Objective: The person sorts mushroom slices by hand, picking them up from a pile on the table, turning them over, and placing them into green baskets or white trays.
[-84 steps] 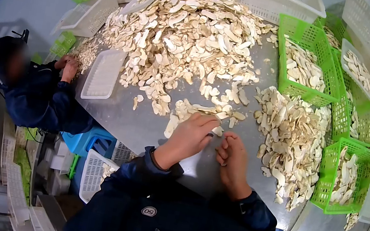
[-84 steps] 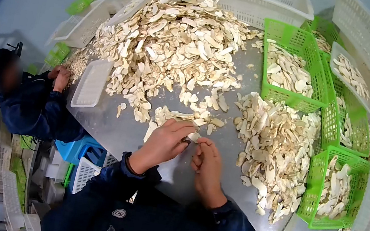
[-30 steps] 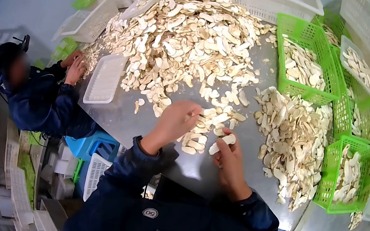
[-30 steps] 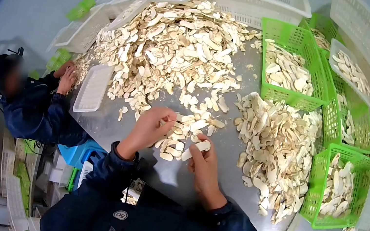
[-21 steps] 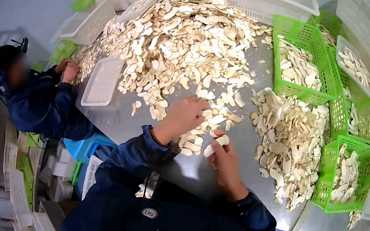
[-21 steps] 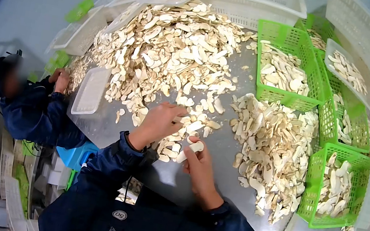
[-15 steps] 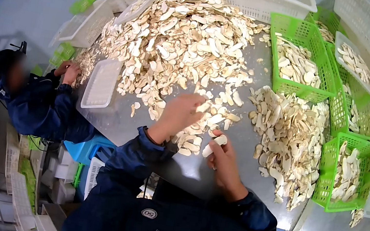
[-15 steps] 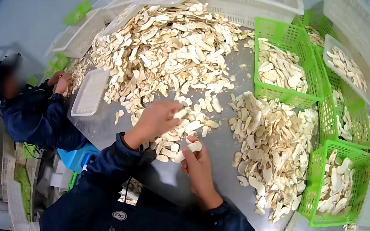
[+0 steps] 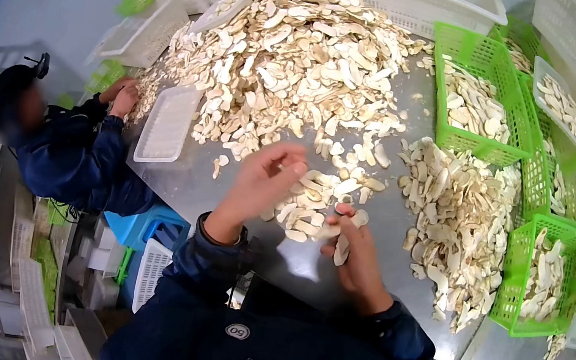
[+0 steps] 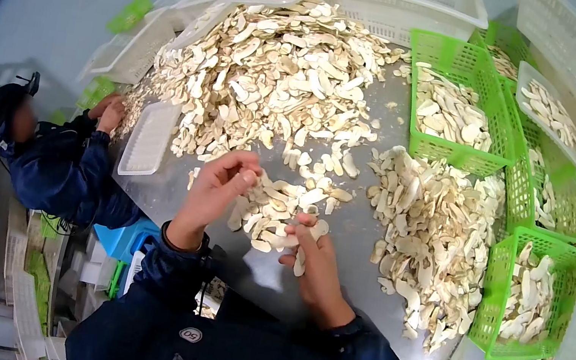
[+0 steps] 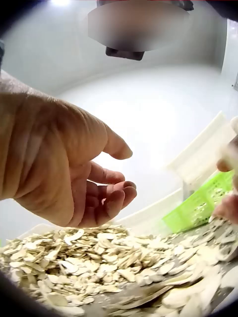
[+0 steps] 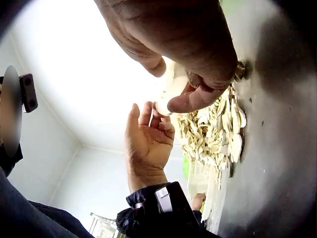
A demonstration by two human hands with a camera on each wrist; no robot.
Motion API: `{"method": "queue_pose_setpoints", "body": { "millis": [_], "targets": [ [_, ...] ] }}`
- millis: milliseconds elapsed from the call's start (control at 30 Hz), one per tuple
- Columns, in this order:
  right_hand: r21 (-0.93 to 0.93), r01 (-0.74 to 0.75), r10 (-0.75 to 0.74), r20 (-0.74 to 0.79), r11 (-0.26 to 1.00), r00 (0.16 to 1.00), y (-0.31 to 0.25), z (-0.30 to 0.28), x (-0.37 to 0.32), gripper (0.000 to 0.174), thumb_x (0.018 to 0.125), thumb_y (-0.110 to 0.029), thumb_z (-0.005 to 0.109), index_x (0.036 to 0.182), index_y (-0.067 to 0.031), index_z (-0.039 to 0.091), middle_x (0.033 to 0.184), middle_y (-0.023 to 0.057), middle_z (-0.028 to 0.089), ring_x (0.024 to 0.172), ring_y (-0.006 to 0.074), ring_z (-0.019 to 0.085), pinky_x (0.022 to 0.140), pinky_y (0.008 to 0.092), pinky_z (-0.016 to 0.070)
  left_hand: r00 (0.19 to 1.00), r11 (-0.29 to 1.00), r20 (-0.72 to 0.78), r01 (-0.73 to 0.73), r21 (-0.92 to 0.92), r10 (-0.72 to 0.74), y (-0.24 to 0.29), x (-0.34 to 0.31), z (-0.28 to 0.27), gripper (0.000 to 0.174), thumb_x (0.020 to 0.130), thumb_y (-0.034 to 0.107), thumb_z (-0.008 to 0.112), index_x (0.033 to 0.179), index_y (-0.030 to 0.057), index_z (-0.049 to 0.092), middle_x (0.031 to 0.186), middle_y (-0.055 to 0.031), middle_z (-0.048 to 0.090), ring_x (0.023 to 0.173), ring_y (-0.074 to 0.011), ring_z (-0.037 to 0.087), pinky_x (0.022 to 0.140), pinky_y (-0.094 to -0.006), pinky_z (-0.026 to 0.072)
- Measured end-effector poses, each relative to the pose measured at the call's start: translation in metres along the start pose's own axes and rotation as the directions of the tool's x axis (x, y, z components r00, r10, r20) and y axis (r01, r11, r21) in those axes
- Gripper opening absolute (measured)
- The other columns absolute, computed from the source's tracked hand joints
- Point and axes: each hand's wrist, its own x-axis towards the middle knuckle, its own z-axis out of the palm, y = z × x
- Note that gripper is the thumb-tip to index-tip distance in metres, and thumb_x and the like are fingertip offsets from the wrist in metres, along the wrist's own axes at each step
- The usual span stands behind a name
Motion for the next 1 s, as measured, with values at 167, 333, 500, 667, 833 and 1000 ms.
{"method": "queue_pose_setpoints", "body": {
  "millis": [167,333,500,667,833,1000],
  "targets": [
    [-0.137,0.015,-0.001,0.096,0.991,0.995,0.015,-0.020,0.010,0.026,0.099,-0.027,0.050,0.119,-0.0101,0.050,0.084,0.0004,0.057,0.069,0.0098,0.054,0.058,0.0232,0.0441,0.974,0.948,-0.220,0.012,0.318,0.062,-0.020,-0.018,-0.032,0.023,0.090,0.006,0.064,0.112,-0.0014,0.063,0.089,0.0033,0.060,0.081,-0.0037,0.055,0.067,-0.0198,0.0468],
    [0.116,-0.038,0.028,0.089,0.993,0.996,0.009,-0.019,0.007,0.028,0.099,-0.022,0.049,0.122,-0.0077,0.046,0.081,0.0016,0.056,0.064,0.0096,0.053,0.057,0.0244,0.0440,0.979,0.725,-0.206,0.136,0.676,0.008,-0.045,-0.053,-0.039,0.034,0.079,0.024,0.073,0.107,0.0071,0.065,0.091,-0.0129,0.063,0.078,-0.0278,0.063,0.069,-0.0363,0.0517],
    [0.325,-0.201,0.165,0.137,0.924,0.977,0.023,-0.024,0.006,0.027,0.099,-0.025,0.049,0.120,-0.0075,0.049,0.082,0.0030,0.058,0.062,0.0122,0.056,0.057,0.0259,0.0474,0.994,0.597,-0.111,0.077,0.799,0.021,-0.051,-0.076,-0.027,0.059,0.076,0.024,0.073,0.128,0.0053,0.054,0.116,-0.0216,0.058,0.108,-0.0413,0.055,0.091,-0.0465,0.0460],
    [0.045,-0.111,0.111,0.002,0.993,0.994,0.023,-0.019,0.020,0.013,0.094,-0.021,0.054,0.095,-0.0095,0.058,0.065,-0.0027,0.050,0.052,0.0095,0.049,0.048,0.0243,0.0427,0.997,0.919,-0.005,0.075,0.387,-0.079,-0.109,-0.050,-0.050,0.071,0.068,0.011,0.075,0.132,-0.0061,0.046,0.126,-0.0224,0.052,0.122,-0.0317,0.050,0.104,-0.0440,0.0392],
    [0.131,-0.031,0.007,0.179,0.991,0.984,-0.003,-0.029,0.021,0.020,0.090,-0.021,0.058,0.107,-0.0121,0.052,0.061,-0.0064,0.041,0.051,0.0042,0.040,0.044,0.0219,0.0311,0.949,0.482,0.067,0.095,0.871,-0.309,-0.010,-0.004,-0.018,0.066,0.096,0.040,0.059,0.148,0.0077,0.036,0.128,-0.0165,0.059,0.105,-0.0223,0.060,0.083,-0.0357,0.0500],
    [0.190,0.030,-0.076,0.240,0.981,0.968,-0.016,-0.032,0.018,0.017,0.089,-0.019,0.058,0.105,-0.0128,0.054,0.065,-0.0058,0.043,0.053,0.0030,0.040,0.045,0.0210,0.0293,0.948,0.917,0.187,0.178,0.356,-0.256,-0.020,0.052,-0.009,0.054,0.103,0.029,0.049,0.150,0.0072,0.034,0.076,0.0004,0.048,0.062,-0.0098,0.038,0.055,-0.0287,0.0366]
  ]
}}
